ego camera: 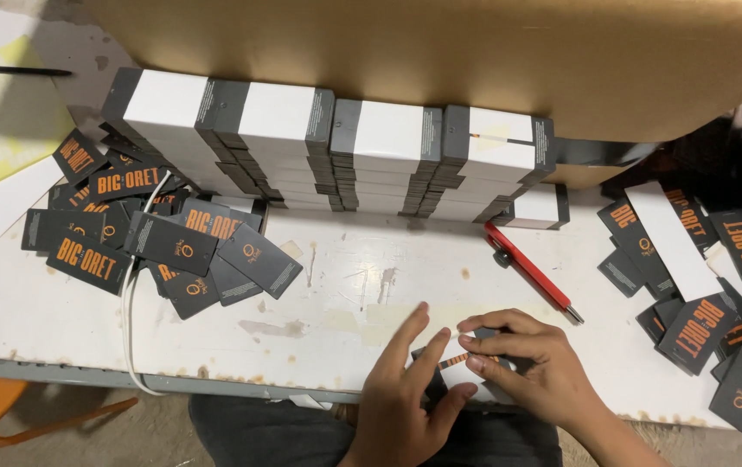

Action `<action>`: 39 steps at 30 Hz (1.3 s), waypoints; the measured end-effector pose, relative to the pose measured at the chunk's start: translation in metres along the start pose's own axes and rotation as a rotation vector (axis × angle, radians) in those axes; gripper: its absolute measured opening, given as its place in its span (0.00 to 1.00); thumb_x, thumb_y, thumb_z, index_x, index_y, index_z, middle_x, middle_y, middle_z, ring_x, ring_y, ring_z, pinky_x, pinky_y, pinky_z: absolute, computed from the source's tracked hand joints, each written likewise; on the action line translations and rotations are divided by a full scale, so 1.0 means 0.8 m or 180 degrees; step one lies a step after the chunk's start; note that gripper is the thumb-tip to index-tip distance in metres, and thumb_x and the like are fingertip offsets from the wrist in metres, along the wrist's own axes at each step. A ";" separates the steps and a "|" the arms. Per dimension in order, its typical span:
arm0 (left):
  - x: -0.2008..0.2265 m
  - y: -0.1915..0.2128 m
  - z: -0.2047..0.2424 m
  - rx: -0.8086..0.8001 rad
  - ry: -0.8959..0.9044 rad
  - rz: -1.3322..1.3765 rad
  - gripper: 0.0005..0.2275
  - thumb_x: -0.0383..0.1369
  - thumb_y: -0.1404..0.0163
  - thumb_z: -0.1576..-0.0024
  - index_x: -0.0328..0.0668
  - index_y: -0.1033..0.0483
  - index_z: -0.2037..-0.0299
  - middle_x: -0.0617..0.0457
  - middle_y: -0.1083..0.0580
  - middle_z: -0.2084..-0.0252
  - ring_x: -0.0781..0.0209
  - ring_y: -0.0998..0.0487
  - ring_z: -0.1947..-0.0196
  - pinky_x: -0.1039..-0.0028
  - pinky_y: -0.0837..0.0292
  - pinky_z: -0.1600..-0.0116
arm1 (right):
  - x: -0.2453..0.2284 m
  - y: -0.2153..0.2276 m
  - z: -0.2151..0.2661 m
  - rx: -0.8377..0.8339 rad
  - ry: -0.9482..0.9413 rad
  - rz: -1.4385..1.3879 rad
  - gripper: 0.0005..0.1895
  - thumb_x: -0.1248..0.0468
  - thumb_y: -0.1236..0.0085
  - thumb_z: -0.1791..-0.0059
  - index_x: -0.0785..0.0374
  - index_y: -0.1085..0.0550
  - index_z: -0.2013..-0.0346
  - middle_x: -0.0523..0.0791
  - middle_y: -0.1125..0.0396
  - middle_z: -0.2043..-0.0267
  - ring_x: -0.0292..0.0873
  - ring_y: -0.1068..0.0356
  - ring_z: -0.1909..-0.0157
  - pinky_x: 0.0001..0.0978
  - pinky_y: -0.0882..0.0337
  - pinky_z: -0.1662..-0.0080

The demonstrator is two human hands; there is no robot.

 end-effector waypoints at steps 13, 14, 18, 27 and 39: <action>0.008 -0.016 0.003 0.0607 -0.0269 -0.0613 0.10 0.28 0.62 0.47 0.34 0.32 0.58 0.46 0.30 0.55 0.49 0.29 0.53 0.56 0.44 0.46 | -0.004 -0.009 0.001 0.0254 0.0596 0.0418 0.03 0.66 0.45 0.63 0.59 0.25 0.76 0.45 0.31 0.64 0.39 0.32 0.65 0.24 0.31 0.66; 0.007 -0.017 0.002 0.0605 -0.0271 -0.0610 0.10 0.28 0.62 0.47 0.34 0.32 0.58 0.46 0.30 0.55 0.49 0.29 0.53 0.56 0.44 0.46 | -0.004 -0.009 0.000 0.0257 0.0594 0.0421 0.03 0.66 0.45 0.63 0.59 0.25 0.76 0.45 0.31 0.64 0.39 0.32 0.65 0.24 0.31 0.66; 0.005 -0.023 0.003 0.0710 -0.0432 -0.0603 0.11 0.26 0.62 0.47 0.31 0.33 0.57 0.43 0.30 0.56 0.46 0.29 0.54 0.58 0.39 0.47 | -0.002 -0.011 0.002 0.0348 0.0745 0.0531 0.01 0.67 0.44 0.63 0.60 0.26 0.79 0.46 0.32 0.64 0.39 0.33 0.64 0.23 0.32 0.64; -0.003 -0.036 0.022 0.0897 -0.0287 -0.1200 0.17 0.43 0.63 0.45 0.45 0.35 0.51 0.43 0.35 0.49 0.47 0.32 0.49 0.57 0.41 0.47 | -0.002 -0.014 0.004 0.0444 0.0930 0.0641 0.02 0.67 0.45 0.62 0.61 0.28 0.81 0.45 0.33 0.65 0.39 0.34 0.65 0.23 0.32 0.64; -0.015 -0.065 0.017 0.1952 -0.0570 -0.1775 0.13 0.31 0.64 0.49 0.46 0.36 0.55 0.46 0.30 0.63 0.51 0.26 0.63 0.68 0.41 0.61 | 0.002 -0.014 0.004 0.0397 0.1034 0.0898 0.05 0.65 0.50 0.60 0.61 0.30 0.80 0.46 0.33 0.64 0.43 0.35 0.65 0.27 0.34 0.62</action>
Point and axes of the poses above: each hand's wrist, its own z-axis away from the middle knuckle, its own y-axis out of the back of the hand, x = y × z, the point moved 1 cm from there along -z, towards the middle knuckle
